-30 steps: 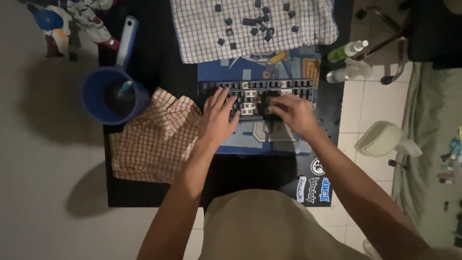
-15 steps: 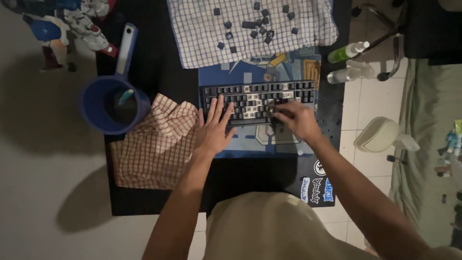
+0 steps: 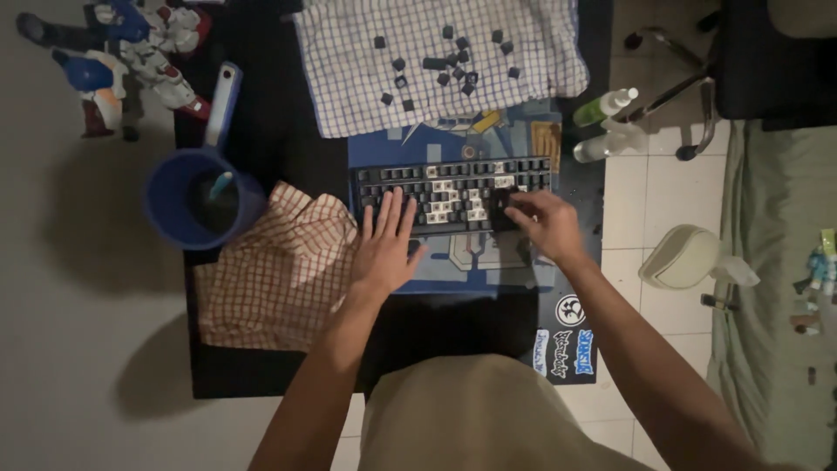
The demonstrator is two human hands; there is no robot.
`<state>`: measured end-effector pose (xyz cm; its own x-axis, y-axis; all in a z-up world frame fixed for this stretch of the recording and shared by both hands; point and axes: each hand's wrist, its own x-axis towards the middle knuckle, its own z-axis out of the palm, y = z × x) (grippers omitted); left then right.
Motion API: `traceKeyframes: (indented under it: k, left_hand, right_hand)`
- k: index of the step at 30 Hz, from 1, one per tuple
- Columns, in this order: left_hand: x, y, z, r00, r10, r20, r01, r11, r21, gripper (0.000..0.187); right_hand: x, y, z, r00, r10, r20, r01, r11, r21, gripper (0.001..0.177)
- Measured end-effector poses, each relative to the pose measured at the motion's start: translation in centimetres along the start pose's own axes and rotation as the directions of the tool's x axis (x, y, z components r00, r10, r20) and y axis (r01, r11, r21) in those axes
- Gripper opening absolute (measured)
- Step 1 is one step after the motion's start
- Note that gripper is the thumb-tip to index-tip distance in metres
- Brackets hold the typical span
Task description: Assembling a mechanical keyboard by attaching keycaps to switches.
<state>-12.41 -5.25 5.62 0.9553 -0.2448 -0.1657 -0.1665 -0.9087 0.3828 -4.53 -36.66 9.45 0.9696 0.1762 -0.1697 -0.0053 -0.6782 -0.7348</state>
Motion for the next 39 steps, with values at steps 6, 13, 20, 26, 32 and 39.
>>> traceKeyframes:
  k: [6, 13, 20, 26, 32, 39]
  left_hand:
    - [4.6, 0.8, -4.3, 0.989, -0.063, 0.132, 0.07, 0.997, -0.043, 0.08]
    - [9.9, -1.1, -6.0, 0.993, -0.115, 0.028, 0.117, 0.987, -0.111, 0.085]
    - [11.8, -3.8, -4.7, 0.967, -0.254, 0.007, 0.252, 0.954, -0.16, 0.082]
    - [11.2, -6.9, -2.6, 0.951, -0.293, -0.098, 0.284, 0.954, -0.095, 0.079]
    - [10.5, -8.4, -2.4, 0.941, -0.302, -0.151, 0.266, 0.939, -0.22, 0.077]
    - [10.2, -8.8, -1.6, 0.906, -0.322, -0.276, 0.238, 0.924, -0.298, 0.075]
  right_hand:
    - [3.1, 0.6, -1.8, 0.987, -0.155, -0.048, 0.156, 0.988, 0.013, 0.03]
    - [11.6, 0.1, -1.3, 0.959, -0.264, -0.102, 0.259, 0.964, -0.067, 0.028]
    - [18.7, 2.6, 2.2, 0.956, -0.274, -0.106, 0.268, 0.961, -0.072, 0.027]
    - [19.9, -0.4, 3.2, 0.941, -0.334, -0.057, 0.306, 0.909, -0.282, 0.029]
    - [20.1, -5.1, 7.2, 0.865, -0.497, 0.069, 0.495, 0.824, -0.275, 0.034]
    - [21.5, -6.5, 11.7, 0.844, -0.523, 0.118, 0.536, 0.822, -0.19, 0.033]
